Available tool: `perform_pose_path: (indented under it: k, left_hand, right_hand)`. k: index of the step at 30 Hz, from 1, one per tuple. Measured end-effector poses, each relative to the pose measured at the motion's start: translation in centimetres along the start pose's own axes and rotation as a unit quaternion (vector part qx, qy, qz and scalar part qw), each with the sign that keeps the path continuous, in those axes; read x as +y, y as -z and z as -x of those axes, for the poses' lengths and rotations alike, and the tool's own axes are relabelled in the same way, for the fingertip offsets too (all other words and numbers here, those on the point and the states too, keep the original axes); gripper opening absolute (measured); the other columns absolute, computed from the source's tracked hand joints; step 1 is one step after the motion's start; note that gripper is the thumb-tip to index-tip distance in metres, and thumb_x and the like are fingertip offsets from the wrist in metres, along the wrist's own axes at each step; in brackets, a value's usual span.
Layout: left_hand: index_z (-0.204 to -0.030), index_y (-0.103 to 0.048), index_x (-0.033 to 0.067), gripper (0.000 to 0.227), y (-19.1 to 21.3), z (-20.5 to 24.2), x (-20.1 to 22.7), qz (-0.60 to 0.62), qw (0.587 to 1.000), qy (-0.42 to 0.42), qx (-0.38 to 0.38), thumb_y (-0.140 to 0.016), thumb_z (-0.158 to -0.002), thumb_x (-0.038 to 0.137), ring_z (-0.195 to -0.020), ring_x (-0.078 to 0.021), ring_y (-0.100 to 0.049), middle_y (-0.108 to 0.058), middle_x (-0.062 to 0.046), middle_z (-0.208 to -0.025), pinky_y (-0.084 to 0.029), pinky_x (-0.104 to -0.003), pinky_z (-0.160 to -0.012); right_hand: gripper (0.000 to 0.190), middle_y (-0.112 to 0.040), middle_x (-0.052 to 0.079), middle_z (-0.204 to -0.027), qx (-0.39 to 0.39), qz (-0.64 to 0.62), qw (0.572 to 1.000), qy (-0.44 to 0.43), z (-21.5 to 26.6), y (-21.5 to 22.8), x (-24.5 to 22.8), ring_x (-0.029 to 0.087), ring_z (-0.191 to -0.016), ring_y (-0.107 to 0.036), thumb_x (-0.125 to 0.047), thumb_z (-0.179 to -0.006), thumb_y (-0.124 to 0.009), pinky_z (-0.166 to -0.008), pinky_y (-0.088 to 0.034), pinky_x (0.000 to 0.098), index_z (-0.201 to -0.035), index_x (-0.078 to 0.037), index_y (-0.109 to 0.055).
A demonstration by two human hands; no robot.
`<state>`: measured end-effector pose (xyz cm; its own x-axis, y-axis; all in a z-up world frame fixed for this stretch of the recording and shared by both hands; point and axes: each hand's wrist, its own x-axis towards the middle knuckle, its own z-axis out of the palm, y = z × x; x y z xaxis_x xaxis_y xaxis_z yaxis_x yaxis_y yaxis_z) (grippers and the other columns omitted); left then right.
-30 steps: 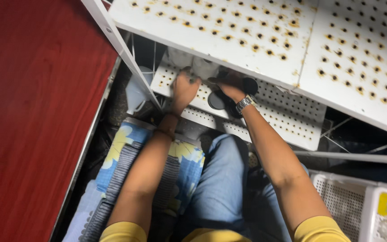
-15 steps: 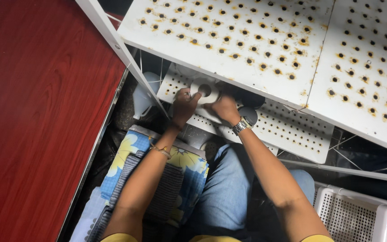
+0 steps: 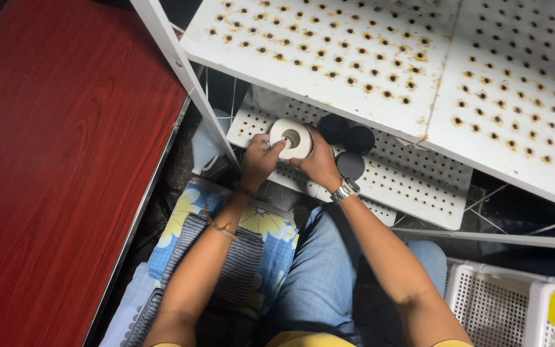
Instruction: The person sits on the floor and organizes supplies by moving yellow bottles, clear glasses, a tea box, and toilet paper rolls from a white metal shelf into a white plastic basket.
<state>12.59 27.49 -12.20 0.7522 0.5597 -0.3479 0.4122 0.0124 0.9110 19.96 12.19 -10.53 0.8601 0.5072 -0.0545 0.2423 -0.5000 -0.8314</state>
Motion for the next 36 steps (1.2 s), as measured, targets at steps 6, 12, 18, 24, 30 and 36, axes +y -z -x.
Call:
perform_pose_path:
  k: [6, 12, 18, 24, 30, 36]
  left_hand:
    - [-0.125, -0.063, 0.004, 0.042, -0.1, 6.5, 3.9, -0.02, 0.991, -0.081, -0.1, -0.069, -0.099, 0.036, -0.088, -0.0275, -0.075, -0.069, -0.025, -0.114, -0.059, -0.043, -0.08]
    - [-0.128, -0.061, 0.0004, 0.045, -4.2, 17.4, 7.9, -0.006, 0.953, -0.124, -0.275, -0.071, -0.095, 0.028, -0.094, -0.0352, -0.076, -0.066, -0.029, -0.12, -0.059, -0.043, -0.089]
    - [-0.132, -0.06, -0.0028, 0.047, -10.7, 28.2, 7.5, 0.05, 0.834, -0.2, -0.512, -0.075, -0.09, 0.013, -0.093, -0.033, -0.074, -0.063, -0.026, -0.121, -0.061, -0.044, -0.091]
    - [-0.133, -0.06, 0.0016, 0.053, -17.2, 38.2, 8.0, 0.066, 0.712, -0.177, -0.676, -0.081, -0.087, 0.019, -0.095, -0.0332, -0.074, -0.07, -0.023, -0.102, -0.06, -0.044, -0.094]
    - [-0.138, -0.059, 0.0083, 0.063, -22.1, 43.8, 8.7, 0.023, 0.667, -0.214, -0.713, -0.08, -0.086, 0.037, -0.108, -0.0371, -0.071, -0.069, -0.025, -0.111, -0.059, -0.051, -0.093]
    - [-0.142, -0.055, 0.0036, 0.066, -25.8, 44.0, 10.2, 0.035, 0.711, -0.309, -0.631, -0.078, -0.087, 0.032, -0.118, -0.0439, -0.065, -0.062, -0.03, -0.134, -0.057, -0.046, -0.098]
  right_hand:
    - [0.096, -0.056, 0.026, -0.136, 0.095, -0.033, 0.995, 0.013, 7.5, 4.8, -1.7, 0.048, -0.134, -0.049, -0.016, -0.06, -0.094, -0.115, -0.038, 0.06, -0.142, -0.003, -0.045]
    - [0.086, -0.05, 0.026, -0.148, 0.232, -0.075, 0.97, 0.021, 21.5, 11.6, -3.0, 0.046, -0.137, -0.048, -0.016, -0.068, -0.091, -0.112, -0.038, 0.0574, -0.135, -0.003, -0.039]
    - [0.097, -0.055, 0.025, -0.145, 0.443, -0.005, 0.896, -0.045, 38.8, 15.4, -3.4, 0.039, -0.141, -0.048, -0.02, -0.062, -0.099, -0.117, -0.035, 0.0532, -0.136, -0.001, -0.039]
    - [0.108, -0.056, 0.03, -0.139, 0.583, 0.113, 0.785, -0.176, 51.1, 16.9, -5.4, 0.045, -0.136, -0.049, -0.018, -0.062, -0.096, -0.115, -0.037, 0.0565, -0.151, 0.001, -0.038]
    - [0.1, -0.054, 0.027, -0.142, 0.647, 0.115, 0.718, -0.23, 54.4, 20.2, -3.4, 0.047, -0.136, -0.048, -0.016, -0.067, -0.094, -0.115, -0.037, 0.0589, -0.151, -0.004, -0.04]
    - [0.092, -0.055, 0.029, -0.141, 0.682, 0.064, 0.707, -0.177, 51.0, 24.6, -1.0, 0.047, -0.135, -0.05, -0.012, -0.073, -0.091, -0.116, -0.042, 0.0542, -0.15, -0.008, -0.041]
